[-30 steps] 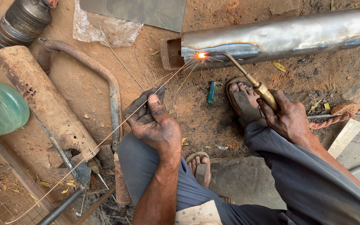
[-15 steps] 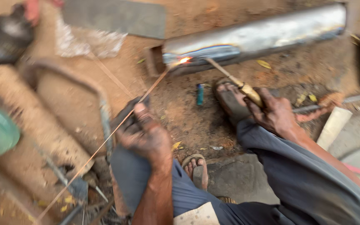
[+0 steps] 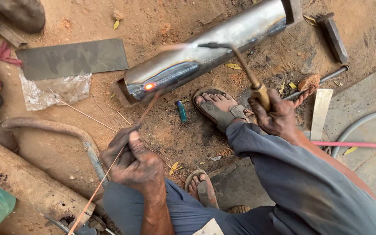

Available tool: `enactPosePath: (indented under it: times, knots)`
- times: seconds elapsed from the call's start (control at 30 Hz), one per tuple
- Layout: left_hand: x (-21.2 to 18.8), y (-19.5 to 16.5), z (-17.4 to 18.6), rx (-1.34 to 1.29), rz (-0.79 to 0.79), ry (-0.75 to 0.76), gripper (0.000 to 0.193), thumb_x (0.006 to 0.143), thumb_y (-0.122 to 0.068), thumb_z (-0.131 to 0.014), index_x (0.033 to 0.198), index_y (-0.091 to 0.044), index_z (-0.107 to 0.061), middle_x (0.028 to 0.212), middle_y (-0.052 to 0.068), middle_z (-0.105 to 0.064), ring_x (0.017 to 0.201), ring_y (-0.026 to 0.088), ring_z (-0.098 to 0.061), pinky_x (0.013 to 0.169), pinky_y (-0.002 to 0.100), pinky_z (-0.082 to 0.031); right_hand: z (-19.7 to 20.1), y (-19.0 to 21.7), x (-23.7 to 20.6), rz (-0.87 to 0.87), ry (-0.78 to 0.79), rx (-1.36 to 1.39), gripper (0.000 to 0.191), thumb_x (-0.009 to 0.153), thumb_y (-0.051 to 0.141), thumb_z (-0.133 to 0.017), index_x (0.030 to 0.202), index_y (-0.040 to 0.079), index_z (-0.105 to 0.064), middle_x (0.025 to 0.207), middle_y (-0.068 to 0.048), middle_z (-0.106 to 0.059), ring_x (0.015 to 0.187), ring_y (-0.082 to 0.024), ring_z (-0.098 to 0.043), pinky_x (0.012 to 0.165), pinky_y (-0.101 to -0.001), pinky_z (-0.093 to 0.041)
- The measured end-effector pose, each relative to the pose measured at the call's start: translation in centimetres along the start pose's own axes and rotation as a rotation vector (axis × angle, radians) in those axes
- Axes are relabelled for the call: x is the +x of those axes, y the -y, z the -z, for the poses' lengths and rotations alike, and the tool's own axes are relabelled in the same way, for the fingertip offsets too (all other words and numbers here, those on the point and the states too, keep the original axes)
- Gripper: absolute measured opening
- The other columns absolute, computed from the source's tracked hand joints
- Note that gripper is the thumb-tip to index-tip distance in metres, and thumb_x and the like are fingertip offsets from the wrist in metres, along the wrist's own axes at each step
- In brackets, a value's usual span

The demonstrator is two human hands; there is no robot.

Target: The person uses a welding torch and filler rod to join a seam on a metal pipe. They feed the rod into the molten pool while moving the torch along the joint, creating a continuous weld bead.

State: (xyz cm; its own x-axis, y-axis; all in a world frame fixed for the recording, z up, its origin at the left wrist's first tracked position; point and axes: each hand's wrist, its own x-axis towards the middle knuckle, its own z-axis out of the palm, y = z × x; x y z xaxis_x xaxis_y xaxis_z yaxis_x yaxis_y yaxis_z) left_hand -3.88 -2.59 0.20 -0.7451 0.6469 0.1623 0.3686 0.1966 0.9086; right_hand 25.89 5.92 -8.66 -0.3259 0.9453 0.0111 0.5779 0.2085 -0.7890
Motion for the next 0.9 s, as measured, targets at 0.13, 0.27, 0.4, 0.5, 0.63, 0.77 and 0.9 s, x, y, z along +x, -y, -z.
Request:
enactPosePath:
  times: [0.13,0.27,0.4,0.5,0.63,0.77,0.9]
  knots:
    - [0.5,-0.4,-0.9,-0.129,-0.222,-0.092,0.025,0.110,-0.009,-0.067,0.111,0.004,-0.046,0.107,0.024,-0.071,0.084,0.019,-0.074,0.059,0.019,-0.062,0.9,0.0,-0.6,-0.126,0.143,0.007,0.021,0.103,0.016,-0.066,0.123,0.009,-0.064,0.087,-0.006,-0.074,0.065,-0.015,-0.072,0.053,-0.0245,-0.058]
    - [-0.3,-1.5,-1.2,-0.078,-0.234,0.018,0.022,0.105,-0.008,-0.066,0.108,0.004,-0.048,0.103,0.022,-0.072,0.079,0.016,-0.074,0.056,0.015,-0.060,1.6,0.4,-0.4,-0.121,0.308,-0.064,0.034,0.096,0.020,-0.070,0.126,0.006,-0.065,0.078,-0.008,-0.074,0.061,-0.015,-0.070,0.052,-0.0271,-0.057]
    - [-0.3,-2.1,-1.6,0.016,-0.038,0.153,0.019,0.110,-0.003,-0.066,0.106,0.006,-0.050,0.106,0.023,-0.068,0.098,0.020,-0.076,0.084,0.023,-0.069,2.3,0.2,-0.6,-0.130,0.138,0.062,0.033,0.101,0.024,-0.067,0.127,0.006,-0.064,0.086,-0.008,-0.074,0.068,-0.013,-0.071,0.056,-0.0284,-0.056]
    - [0.6,-2.7,-1.6,0.016,0.137,0.075,0.020,0.096,-0.005,-0.070,0.098,0.004,-0.052,0.096,0.022,-0.075,0.064,0.016,-0.069,0.052,0.017,-0.054,3.2,0.1,-1.8,-0.190,-0.024,0.209,0.030,0.107,0.028,-0.063,0.127,0.006,-0.065,0.096,-0.007,-0.075,0.073,-0.011,-0.072,0.058,-0.0283,-0.056]
    - [1.5,-4.0,-2.9,-0.271,0.132,0.113,0.020,0.102,-0.003,-0.068,0.110,0.005,-0.052,0.110,0.025,-0.071,0.105,0.028,-0.077,0.095,0.033,-0.070,4.2,0.3,-3.7,-0.545,0.110,0.001,0.034,0.099,0.034,-0.069,0.119,0.007,-0.070,0.085,-0.009,-0.076,0.071,-0.018,-0.072,0.062,-0.0359,-0.058]
    - [1.2,-3.8,-5.7,-0.433,0.193,0.159,0.020,0.101,-0.004,-0.068,0.110,0.004,-0.052,0.116,0.024,-0.069,0.111,0.028,-0.075,0.098,0.034,-0.070,4.4,-0.3,-4.3,-0.585,0.202,0.014,0.034,0.093,0.033,-0.071,0.117,0.009,-0.072,0.091,-0.011,-0.077,0.077,-0.023,-0.076,0.077,-0.0402,-0.060]
    - [-0.6,-2.2,-6.9,-0.314,0.142,0.191,0.020,0.104,-0.005,-0.069,0.109,0.002,-0.051,0.122,0.023,-0.068,0.107,0.022,-0.072,0.088,0.025,-0.067,3.7,-1.1,-5.1,-0.729,0.265,-0.094,0.033,0.093,0.033,-0.072,0.115,0.008,-0.072,0.087,-0.015,-0.075,0.077,-0.030,-0.074,0.073,-0.0459,-0.057]
